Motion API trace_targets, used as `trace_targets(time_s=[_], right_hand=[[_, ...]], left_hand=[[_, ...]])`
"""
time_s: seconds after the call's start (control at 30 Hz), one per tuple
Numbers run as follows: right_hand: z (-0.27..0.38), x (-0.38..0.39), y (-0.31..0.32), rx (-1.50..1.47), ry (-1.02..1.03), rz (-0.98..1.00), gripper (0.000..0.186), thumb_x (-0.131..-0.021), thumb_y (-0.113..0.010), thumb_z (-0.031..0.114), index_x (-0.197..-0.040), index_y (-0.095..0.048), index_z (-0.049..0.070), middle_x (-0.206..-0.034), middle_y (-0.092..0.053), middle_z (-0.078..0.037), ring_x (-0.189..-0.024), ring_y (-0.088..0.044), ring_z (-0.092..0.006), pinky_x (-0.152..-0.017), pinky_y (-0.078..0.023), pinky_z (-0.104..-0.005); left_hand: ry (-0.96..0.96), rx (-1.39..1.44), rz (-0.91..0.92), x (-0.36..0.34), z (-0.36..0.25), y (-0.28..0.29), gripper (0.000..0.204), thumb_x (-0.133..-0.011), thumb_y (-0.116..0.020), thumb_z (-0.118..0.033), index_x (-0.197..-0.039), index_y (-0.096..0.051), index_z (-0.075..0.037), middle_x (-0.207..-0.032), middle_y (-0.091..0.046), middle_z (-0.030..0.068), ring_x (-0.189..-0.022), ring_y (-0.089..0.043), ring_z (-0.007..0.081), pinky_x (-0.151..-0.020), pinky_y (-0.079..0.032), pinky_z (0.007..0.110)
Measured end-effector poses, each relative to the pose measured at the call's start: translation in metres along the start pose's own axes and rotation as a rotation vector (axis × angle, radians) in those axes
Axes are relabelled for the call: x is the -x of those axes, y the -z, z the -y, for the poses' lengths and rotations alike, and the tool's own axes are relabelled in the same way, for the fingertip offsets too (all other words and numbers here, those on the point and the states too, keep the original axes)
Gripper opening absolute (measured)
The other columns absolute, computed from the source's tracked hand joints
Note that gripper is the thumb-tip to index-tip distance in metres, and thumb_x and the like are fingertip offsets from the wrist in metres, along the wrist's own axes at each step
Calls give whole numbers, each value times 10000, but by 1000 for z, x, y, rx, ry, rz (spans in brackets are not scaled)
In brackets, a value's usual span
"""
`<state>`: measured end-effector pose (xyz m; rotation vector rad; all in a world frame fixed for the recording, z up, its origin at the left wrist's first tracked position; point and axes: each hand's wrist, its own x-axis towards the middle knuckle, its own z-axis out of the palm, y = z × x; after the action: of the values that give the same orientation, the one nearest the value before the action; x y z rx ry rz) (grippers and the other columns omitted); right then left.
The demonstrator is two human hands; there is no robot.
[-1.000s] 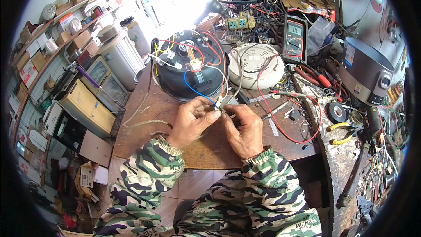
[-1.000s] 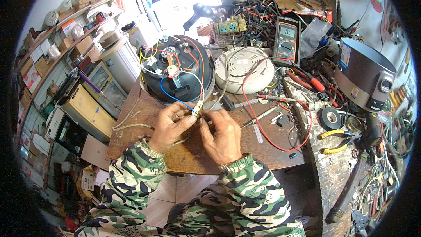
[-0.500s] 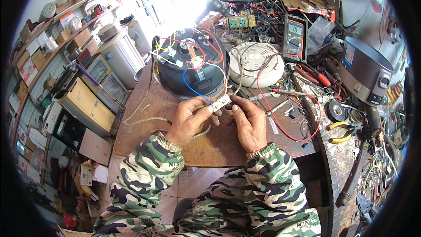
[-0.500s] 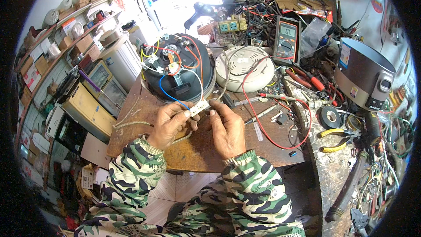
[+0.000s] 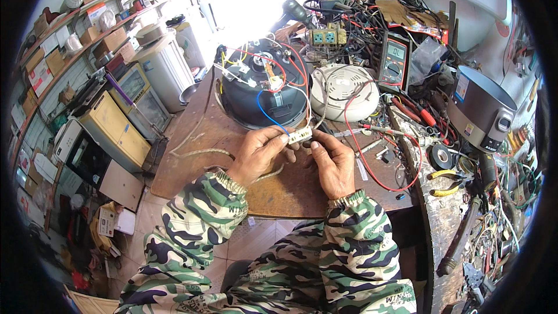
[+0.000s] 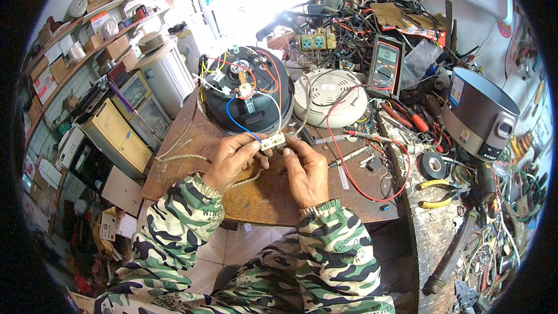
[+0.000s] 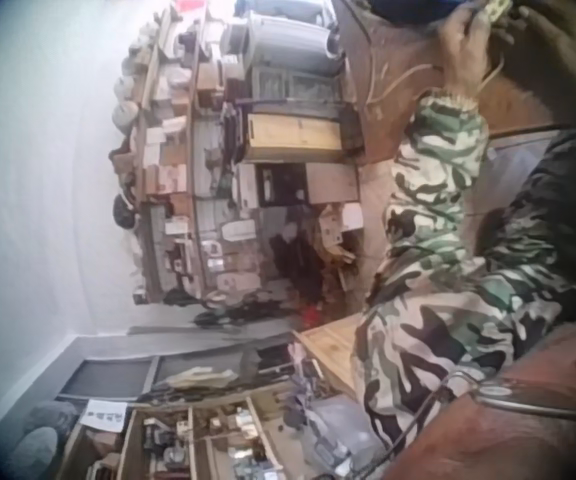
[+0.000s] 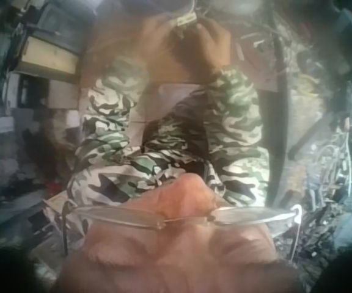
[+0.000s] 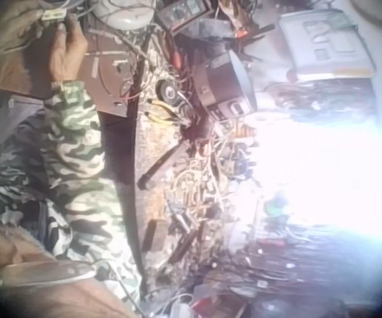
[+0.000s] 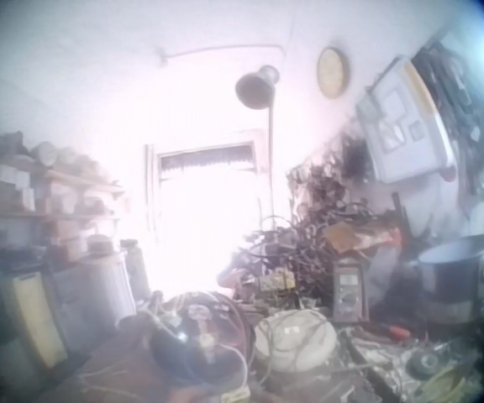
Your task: The person works at a cluttered workbench, connecting wires to a circular electronic device and testing connections with a multimeter. They use a magnifying glass to inspect a small white connector and repeatedly probe its terminals with multimeter leads.
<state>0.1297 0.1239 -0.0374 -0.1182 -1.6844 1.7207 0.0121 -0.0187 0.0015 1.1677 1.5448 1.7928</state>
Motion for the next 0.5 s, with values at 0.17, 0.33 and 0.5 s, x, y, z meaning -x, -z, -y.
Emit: trace_targets(time_s=[0.17,0.33,0.5], right_hand=[[8,0,-1,-3,-73,8,316,-974,-559,50,-1252,-588,-98,-986,-700,-128,-738,-626,-127,-656,-528,-262],[7,1,-2,-2,-42,-5,294,-970,-557,51,-1225,-613,-85,-882,-675,-80,-707,-607,-106,-638,-502,-255],[2,0,0,11,-44,8,316,-969,-554,51,-1249,-596,-88,-971,-708,-120,-681,-629,-122,-613,-508,-246]], left_hand=[[-19,16,30,-1,4,3,329,-1023,-534,-228,-1229,-618,15,-988,-690,84,-779,-669,121,-566,-406,174],[-37,4,33,-1,3,2,339,-1028,-532,-245,-1230,-619,13,-979,-689,80,-781,-673,126,-568,-413,181],[-36,-1,32,-1,4,3,354,-1028,-535,-258,-1238,-621,14,-974,-687,77,-778,-673,132,-579,-423,189]])
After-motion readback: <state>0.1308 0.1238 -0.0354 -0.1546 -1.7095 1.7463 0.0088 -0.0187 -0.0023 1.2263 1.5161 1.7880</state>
